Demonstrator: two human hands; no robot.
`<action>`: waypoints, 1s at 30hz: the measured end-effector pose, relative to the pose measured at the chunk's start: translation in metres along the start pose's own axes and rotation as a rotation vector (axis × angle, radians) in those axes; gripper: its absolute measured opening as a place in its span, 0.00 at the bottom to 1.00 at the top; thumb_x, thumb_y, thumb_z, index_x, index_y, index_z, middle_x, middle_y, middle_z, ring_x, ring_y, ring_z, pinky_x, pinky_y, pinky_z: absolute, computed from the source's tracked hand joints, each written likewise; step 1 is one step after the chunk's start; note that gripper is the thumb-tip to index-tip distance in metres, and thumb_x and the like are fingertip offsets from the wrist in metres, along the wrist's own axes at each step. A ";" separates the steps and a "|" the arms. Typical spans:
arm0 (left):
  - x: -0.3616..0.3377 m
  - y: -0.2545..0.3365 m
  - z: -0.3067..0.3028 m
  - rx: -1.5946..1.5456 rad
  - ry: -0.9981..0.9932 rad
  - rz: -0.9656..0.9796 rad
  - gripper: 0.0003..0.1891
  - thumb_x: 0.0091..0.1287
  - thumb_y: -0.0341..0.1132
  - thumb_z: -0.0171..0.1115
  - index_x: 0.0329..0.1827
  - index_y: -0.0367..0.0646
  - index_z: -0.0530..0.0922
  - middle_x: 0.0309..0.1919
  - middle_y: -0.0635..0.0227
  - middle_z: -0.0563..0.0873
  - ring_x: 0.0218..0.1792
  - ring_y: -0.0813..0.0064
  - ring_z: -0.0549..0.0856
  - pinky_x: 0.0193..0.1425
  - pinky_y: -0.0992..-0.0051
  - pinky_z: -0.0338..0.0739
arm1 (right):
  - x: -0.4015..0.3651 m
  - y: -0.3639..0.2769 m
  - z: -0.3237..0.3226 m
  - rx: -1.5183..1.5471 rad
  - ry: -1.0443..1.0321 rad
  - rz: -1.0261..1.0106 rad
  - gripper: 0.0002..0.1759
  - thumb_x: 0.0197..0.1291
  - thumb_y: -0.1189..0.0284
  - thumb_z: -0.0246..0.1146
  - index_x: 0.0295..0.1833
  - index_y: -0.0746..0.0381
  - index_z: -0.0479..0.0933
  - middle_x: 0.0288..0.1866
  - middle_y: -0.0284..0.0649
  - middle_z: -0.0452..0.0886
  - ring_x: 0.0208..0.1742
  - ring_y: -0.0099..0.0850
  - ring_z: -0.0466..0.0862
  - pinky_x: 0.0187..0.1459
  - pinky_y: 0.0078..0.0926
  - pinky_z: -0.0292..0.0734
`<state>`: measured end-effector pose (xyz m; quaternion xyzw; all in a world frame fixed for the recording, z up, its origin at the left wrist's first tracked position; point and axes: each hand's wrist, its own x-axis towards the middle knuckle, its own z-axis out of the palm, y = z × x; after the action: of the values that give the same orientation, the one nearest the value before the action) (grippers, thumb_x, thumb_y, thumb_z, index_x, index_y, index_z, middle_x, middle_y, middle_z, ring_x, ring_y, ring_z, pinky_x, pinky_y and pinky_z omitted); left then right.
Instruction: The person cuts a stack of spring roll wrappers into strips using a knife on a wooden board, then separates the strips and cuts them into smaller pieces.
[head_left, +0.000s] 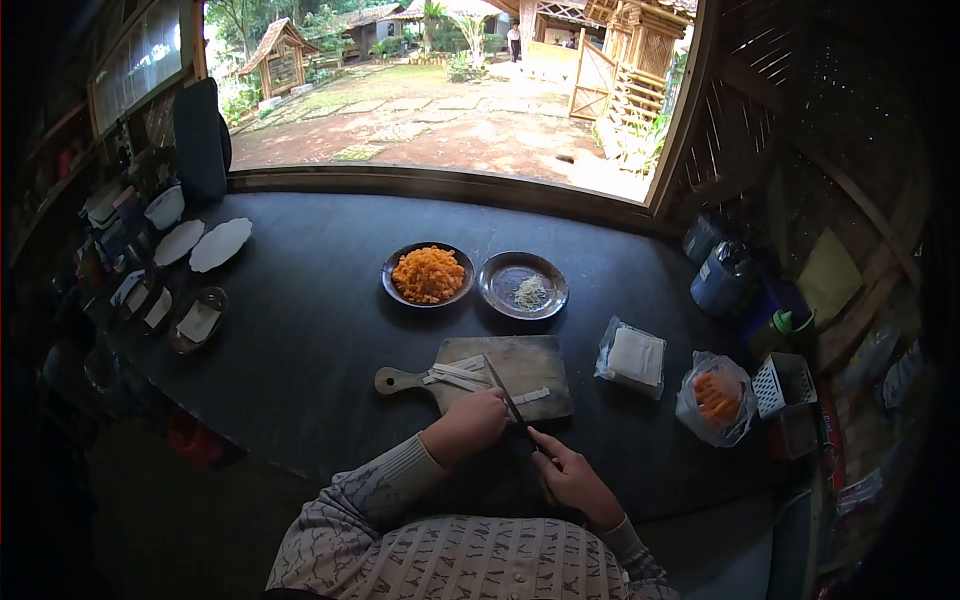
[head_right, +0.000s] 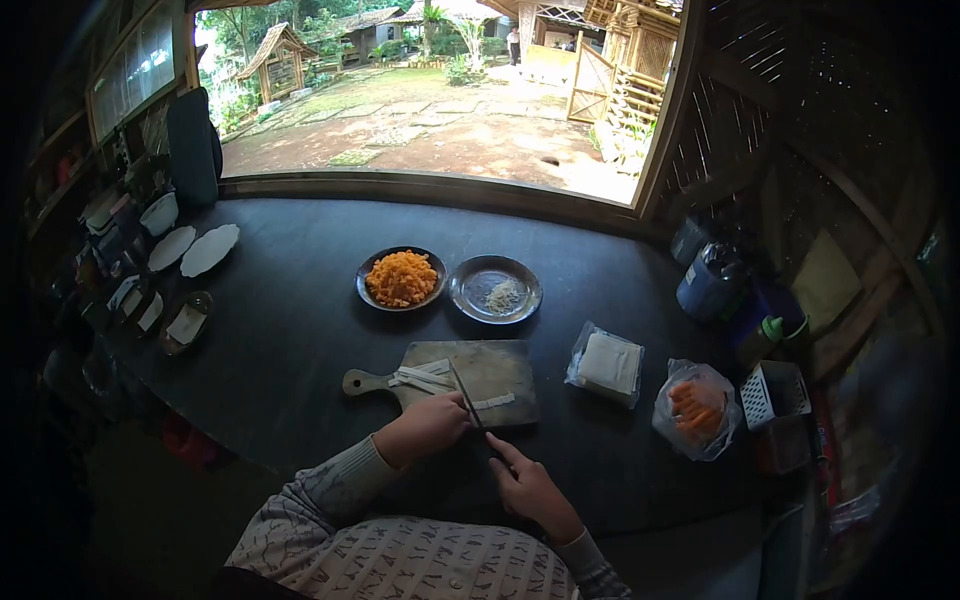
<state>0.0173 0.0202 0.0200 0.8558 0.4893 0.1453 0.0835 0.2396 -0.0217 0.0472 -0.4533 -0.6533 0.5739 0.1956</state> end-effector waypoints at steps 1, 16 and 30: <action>0.000 0.001 -0.002 -0.037 -0.023 -0.025 0.10 0.64 0.32 0.58 0.33 0.37 0.85 0.37 0.59 0.85 0.44 0.62 0.84 0.48 0.64 0.81 | -0.001 0.001 0.000 0.001 -0.001 0.002 0.26 0.75 0.70 0.52 0.76 0.57 0.64 0.17 0.29 0.71 0.16 0.17 0.70 0.20 0.20 0.66; 0.000 -0.003 0.006 -0.020 -0.006 -0.017 0.10 0.63 0.33 0.59 0.29 0.38 0.85 0.31 0.62 0.85 0.43 0.64 0.83 0.48 0.65 0.81 | 0.018 -0.010 0.008 -0.220 0.061 -0.033 0.25 0.74 0.67 0.54 0.75 0.52 0.66 0.18 0.36 0.74 0.18 0.23 0.76 0.25 0.26 0.74; -0.001 0.005 0.002 -0.020 -0.043 -0.094 0.11 0.64 0.34 0.59 0.32 0.38 0.86 0.35 0.61 0.86 0.45 0.64 0.83 0.48 0.65 0.81 | -0.001 -0.004 0.000 -0.118 0.006 -0.002 0.26 0.74 0.69 0.54 0.75 0.55 0.66 0.17 0.31 0.72 0.17 0.17 0.72 0.22 0.22 0.69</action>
<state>0.0221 0.0169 0.0197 0.8339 0.5257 0.1276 0.1097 0.2385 -0.0221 0.0508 -0.4650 -0.6861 0.5328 0.1709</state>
